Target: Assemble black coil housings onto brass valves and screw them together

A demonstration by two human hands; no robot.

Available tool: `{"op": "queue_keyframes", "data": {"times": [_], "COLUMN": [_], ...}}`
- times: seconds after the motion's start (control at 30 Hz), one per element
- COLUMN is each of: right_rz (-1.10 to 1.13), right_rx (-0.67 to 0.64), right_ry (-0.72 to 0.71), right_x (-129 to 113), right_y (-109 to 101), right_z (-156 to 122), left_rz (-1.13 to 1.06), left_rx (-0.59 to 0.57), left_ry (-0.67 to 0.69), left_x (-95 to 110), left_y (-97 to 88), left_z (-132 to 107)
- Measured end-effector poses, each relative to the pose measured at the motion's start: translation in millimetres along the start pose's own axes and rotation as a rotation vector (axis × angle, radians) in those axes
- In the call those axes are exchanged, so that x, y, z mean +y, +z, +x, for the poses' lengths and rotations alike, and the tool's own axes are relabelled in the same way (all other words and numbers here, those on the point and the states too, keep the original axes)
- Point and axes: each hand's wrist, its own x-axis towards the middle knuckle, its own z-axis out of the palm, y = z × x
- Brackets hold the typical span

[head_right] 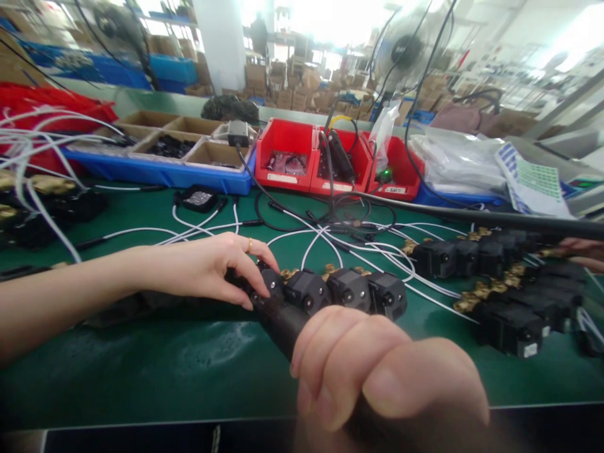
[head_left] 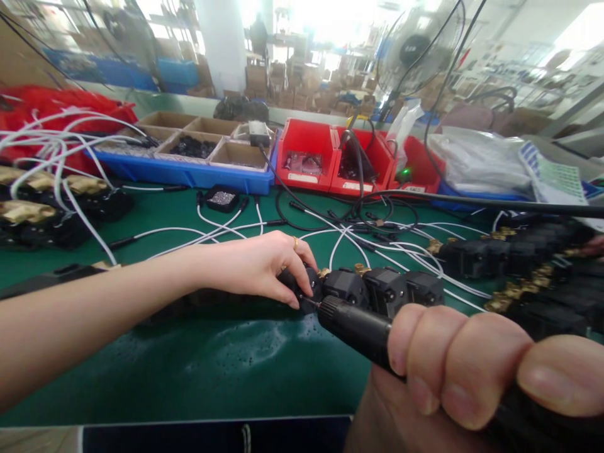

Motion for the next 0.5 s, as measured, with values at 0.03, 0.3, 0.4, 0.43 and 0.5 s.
{"op": "queue_keyframes", "data": {"times": [0.03, 0.3, 0.4, 0.43, 0.5], "right_rz": [0.005, 0.090, 0.074, 0.074, 0.044], "right_rx": [0.003, 0.076, 0.128, 0.128, 0.103], "right_ry": [-0.005, -0.020, -0.042, -0.053, -0.035], "right_x": [0, -1, 0, 1, 1], "right_y": [-1, 18, 24, 22, 16], "right_z": [0, 8, 12, 12, 9], "left_rz": [-0.001, -0.017, -0.023, -0.023, -0.017], "left_rx": [-0.005, -0.009, 0.001, -0.001, -0.007], "left_ry": [0.000, -0.003, -0.012, -0.015, -0.019], "left_x": [0, -1, 0, 0, 1], "left_y": [-0.1, 0.3, 0.2, -0.1, -0.6], "left_z": [0, 0, -1, -2, -1]}}
